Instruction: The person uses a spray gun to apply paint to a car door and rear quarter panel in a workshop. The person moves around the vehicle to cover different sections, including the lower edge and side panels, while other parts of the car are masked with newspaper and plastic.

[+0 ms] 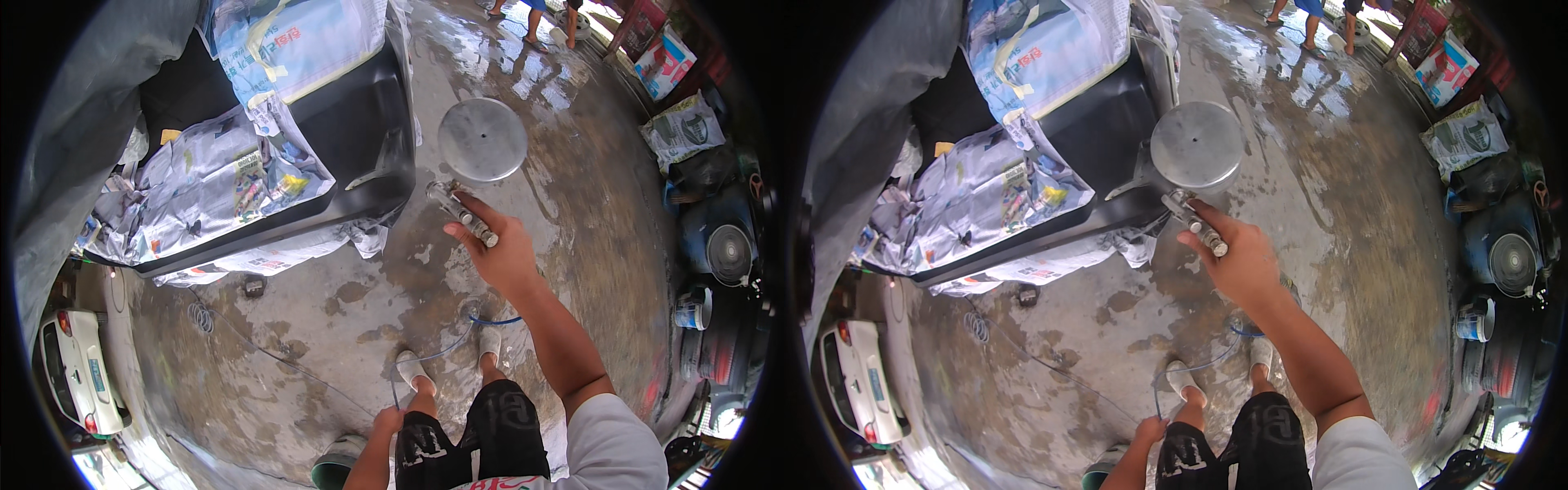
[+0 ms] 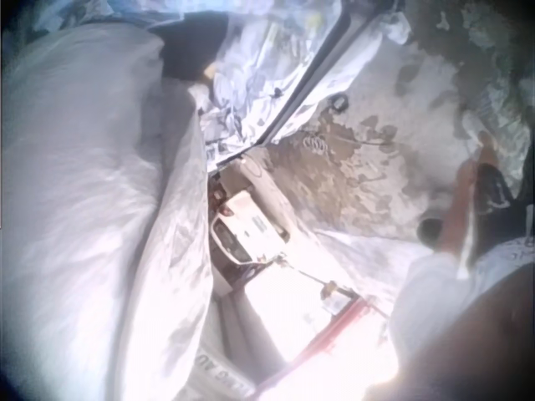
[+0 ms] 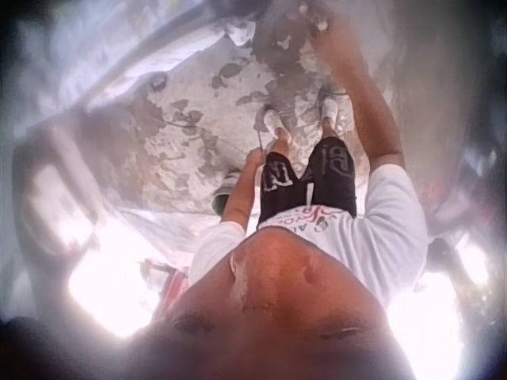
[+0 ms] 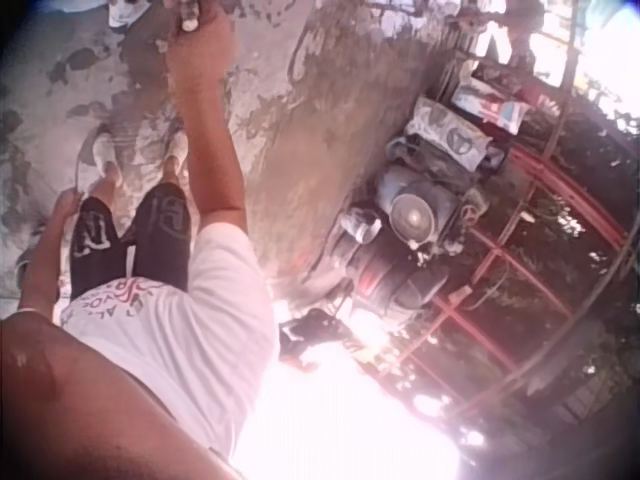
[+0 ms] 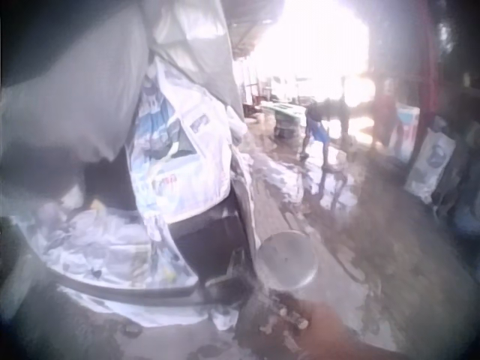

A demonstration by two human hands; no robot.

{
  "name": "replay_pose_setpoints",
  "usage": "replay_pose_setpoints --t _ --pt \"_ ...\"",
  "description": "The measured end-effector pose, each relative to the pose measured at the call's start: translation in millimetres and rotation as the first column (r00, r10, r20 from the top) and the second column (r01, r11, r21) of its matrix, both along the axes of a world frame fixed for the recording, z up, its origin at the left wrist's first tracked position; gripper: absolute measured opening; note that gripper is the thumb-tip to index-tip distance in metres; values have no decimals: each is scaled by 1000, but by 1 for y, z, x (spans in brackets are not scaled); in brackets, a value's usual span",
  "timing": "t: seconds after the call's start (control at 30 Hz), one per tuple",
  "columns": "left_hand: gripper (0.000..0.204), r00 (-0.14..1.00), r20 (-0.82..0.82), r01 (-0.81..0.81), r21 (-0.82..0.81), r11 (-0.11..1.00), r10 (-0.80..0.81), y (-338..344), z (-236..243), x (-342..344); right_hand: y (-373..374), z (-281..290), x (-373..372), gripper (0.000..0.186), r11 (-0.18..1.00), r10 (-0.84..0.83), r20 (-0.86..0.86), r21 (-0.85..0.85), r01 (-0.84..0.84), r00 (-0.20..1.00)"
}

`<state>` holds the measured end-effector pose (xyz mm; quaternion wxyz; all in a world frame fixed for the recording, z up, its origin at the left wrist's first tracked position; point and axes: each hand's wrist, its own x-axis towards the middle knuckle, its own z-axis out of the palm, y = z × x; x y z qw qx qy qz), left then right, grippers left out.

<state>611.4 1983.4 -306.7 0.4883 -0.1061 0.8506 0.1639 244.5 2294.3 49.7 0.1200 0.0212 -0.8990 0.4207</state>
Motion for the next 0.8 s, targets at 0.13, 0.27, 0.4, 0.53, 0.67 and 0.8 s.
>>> replay_pose_setpoints --t 0.13,0.27,0.4,0.53,0.67,0.8 --pt "57 998 68 -6 -21 1000 7 13 7 1 17 38 -10 50 995 -86 -133 -56 79 987" --pt "56 992 125 26 -10 1000 -25 34 21 -1 18 43 -1 54 1000 -27 -50 -3 27 998" --pt "56 993 104 46 6 999 -47 52 29 -5 11 27 11 52 989 137 36 50 -139 990" --pt "56 987 146 72 6 997 -72 60 31 -5 14 19 10 50 957 246 192 108 -269 950" --pt "56 982 178 70 -6 998 -68 69 35 -6 31 36 -7 52 964 234 41 117 -237 971" --pt "56 983 182 29 -58 998 -18 74 40 0 52 67 -37 54 973 128 -246 -154 -169 961"
